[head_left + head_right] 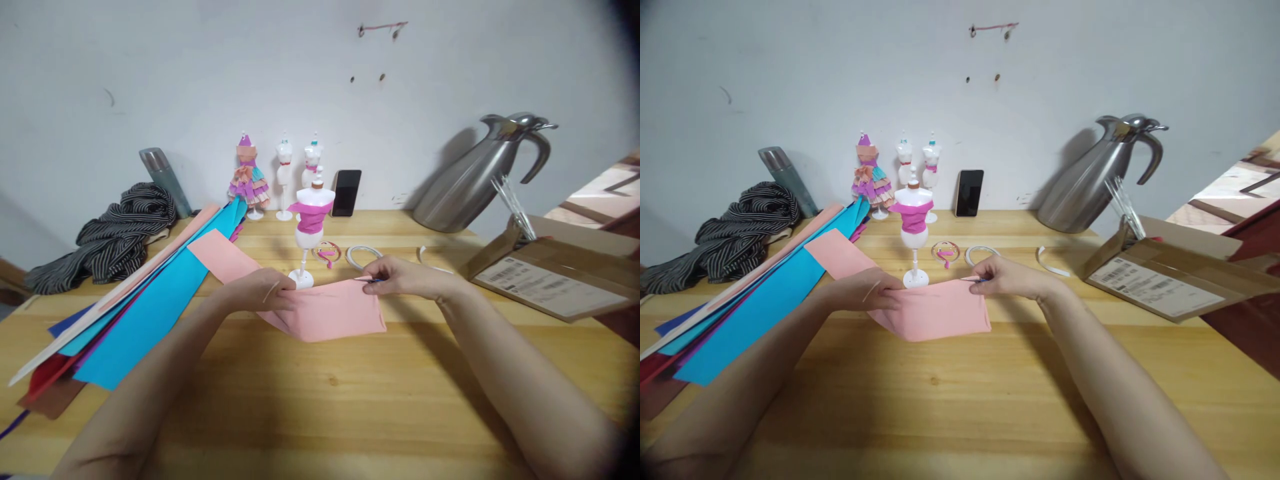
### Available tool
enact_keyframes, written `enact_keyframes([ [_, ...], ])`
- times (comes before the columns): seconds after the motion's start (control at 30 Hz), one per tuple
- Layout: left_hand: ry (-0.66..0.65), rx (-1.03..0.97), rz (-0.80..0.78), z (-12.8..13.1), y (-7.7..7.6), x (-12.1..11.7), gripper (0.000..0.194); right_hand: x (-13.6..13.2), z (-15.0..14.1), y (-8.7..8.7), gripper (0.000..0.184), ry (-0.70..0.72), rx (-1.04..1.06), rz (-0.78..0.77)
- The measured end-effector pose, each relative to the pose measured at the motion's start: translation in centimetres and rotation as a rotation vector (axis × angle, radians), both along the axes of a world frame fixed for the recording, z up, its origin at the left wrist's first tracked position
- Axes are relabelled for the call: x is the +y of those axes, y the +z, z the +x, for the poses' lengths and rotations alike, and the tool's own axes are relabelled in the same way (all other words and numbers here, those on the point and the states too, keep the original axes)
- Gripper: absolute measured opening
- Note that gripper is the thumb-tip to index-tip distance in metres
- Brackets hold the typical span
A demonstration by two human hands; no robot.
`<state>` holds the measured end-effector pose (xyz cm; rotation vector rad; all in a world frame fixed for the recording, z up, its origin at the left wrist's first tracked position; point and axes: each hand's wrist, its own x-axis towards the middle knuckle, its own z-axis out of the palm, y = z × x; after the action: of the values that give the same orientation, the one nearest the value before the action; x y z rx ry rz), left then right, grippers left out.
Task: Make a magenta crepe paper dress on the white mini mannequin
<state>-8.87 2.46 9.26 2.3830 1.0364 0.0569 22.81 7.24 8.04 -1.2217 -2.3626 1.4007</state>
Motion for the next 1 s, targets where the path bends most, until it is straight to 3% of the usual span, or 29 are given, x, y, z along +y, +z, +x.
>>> enact_keyframes([
  [0.17, 0.044, 0.0, 0.058, 0.3, 0.5, -0.2, 0.03, -0.3, -0.1, 0.1, 0.029, 0.075, -0.075, -0.057],
  [0.3, 0.037, 0.079, 0.23, 0.9, -1.7, -0.3, 0.024, -0.4, -0.4, -0.2, 0.024, 0.136, -0.264, -0.042],
  [0.43, 0.058, 0.183, 0.286, 2.0, -3.6, -0.6, 0.019, -0.1, -0.2, -0.8, 0.025, 0.168, -0.374, -0.041],
  [0.67, 0.024, 0.243, 0.288, 3.1, -2.2, -1.8, 0.033, 0.8, 0.6, -2.0, 0.031, 0.173, -0.333, -0.027],
  [0.87, 0.128, 0.255, 0.292, 2.1, -3.1, -0.8, 0.029, 1.2, 0.9, -2.8, 0.028, 0.068, -0.402, 0.042],
  [1.0, 0.104, 0.249, 0.3, 2.2, -3.3, -1.1, 0.027, 0.8, 0.6, -2.1, 0.022, 0.113, -0.475, 0.041],
])
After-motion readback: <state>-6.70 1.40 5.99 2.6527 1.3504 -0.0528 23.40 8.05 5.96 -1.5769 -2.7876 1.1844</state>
